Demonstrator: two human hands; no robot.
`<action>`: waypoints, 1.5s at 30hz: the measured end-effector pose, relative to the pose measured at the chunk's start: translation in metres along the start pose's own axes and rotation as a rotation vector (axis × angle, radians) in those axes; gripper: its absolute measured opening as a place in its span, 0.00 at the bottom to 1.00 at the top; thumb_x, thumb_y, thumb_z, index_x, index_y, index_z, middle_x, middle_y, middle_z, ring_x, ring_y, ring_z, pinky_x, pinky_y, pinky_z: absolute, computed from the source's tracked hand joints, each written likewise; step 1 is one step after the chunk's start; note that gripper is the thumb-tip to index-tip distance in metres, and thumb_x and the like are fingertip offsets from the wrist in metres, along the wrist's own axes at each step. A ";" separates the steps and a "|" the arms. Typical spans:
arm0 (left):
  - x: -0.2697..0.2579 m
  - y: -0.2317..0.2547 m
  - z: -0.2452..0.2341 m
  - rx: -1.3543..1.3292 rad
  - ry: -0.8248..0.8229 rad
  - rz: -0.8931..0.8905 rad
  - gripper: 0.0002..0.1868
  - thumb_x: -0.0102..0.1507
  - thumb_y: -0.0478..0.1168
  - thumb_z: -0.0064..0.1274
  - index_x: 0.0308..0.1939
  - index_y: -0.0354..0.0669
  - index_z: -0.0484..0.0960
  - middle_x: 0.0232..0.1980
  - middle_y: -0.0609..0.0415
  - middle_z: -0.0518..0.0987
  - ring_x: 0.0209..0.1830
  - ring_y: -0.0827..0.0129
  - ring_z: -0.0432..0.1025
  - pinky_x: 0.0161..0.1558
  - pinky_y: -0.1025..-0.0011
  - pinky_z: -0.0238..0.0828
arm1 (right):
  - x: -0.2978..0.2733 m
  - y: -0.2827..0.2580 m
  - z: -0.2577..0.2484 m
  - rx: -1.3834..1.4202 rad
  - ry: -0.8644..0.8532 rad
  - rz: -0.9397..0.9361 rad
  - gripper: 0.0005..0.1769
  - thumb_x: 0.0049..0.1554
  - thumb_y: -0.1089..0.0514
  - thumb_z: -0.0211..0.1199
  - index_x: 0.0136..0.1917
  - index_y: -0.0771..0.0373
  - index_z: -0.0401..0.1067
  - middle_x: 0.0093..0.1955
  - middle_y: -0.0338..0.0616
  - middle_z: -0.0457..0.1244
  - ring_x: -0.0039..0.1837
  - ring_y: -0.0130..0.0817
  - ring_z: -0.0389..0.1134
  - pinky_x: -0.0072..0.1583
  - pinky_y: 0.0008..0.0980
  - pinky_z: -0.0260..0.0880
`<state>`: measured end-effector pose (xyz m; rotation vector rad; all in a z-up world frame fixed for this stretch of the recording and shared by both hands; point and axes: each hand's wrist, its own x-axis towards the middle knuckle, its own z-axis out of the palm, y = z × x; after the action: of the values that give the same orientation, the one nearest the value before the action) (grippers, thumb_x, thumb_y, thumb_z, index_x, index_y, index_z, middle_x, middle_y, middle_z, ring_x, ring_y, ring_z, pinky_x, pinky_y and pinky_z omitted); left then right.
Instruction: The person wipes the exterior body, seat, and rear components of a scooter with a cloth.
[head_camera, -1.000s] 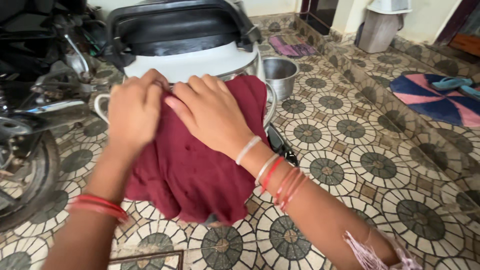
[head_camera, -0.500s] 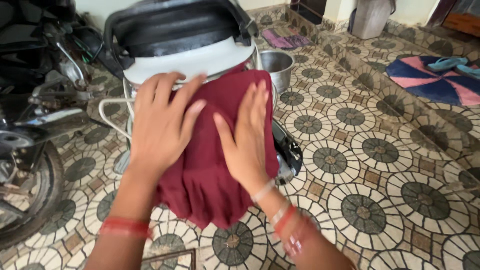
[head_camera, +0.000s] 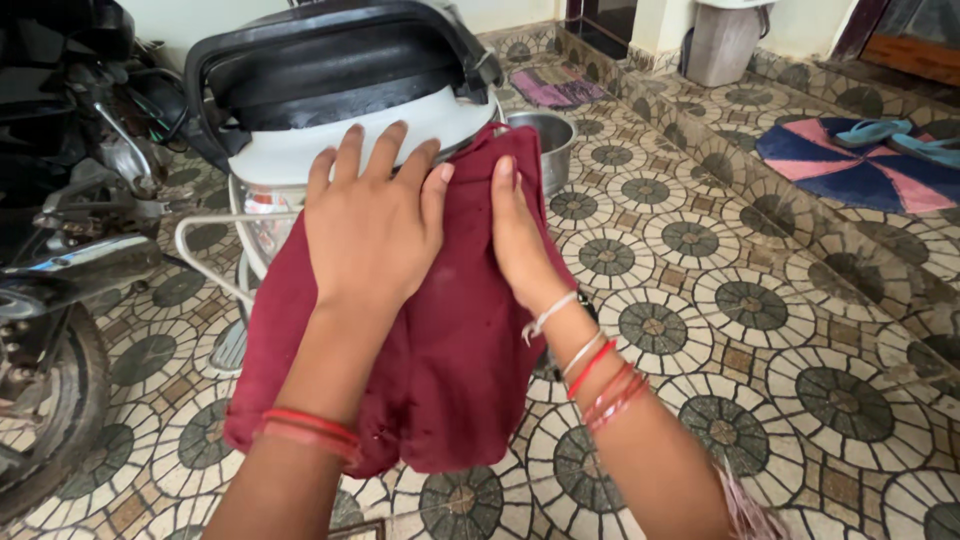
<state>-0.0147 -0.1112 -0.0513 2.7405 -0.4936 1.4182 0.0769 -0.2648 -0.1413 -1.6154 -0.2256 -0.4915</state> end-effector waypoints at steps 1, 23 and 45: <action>0.007 0.001 0.004 0.008 0.031 0.020 0.19 0.74 0.54 0.41 0.65 0.56 0.78 0.67 0.51 0.78 0.71 0.48 0.66 0.69 0.50 0.57 | 0.008 -0.001 -0.003 0.126 -0.059 0.050 0.54 0.63 0.24 0.35 0.82 0.71 0.43 0.85 0.57 0.40 0.86 0.44 0.37 0.80 0.35 0.35; -0.022 -0.047 -0.033 -0.356 0.104 0.233 0.11 0.70 0.48 0.58 0.46 0.45 0.83 0.38 0.52 0.80 0.42 0.55 0.75 0.48 0.59 0.69 | -0.030 -0.047 0.031 -0.156 0.257 -0.549 0.30 0.75 0.47 0.39 0.80 0.68 0.57 0.82 0.52 0.54 0.86 0.46 0.48 0.86 0.47 0.29; -0.058 -0.168 0.005 -0.322 -0.012 -0.184 0.26 0.80 0.53 0.41 0.39 0.39 0.83 0.41 0.42 0.77 0.51 0.48 0.69 0.58 0.53 0.64 | -0.085 -0.093 0.019 -0.611 -0.018 -0.705 0.32 0.69 0.45 0.52 0.81 0.59 0.55 0.83 0.54 0.51 0.85 0.55 0.45 0.80 0.64 0.31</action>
<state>0.0059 0.0636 -0.0792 2.4681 -0.4149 1.1664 -0.0348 -0.2237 -0.0961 -2.1179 -0.7240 -1.1691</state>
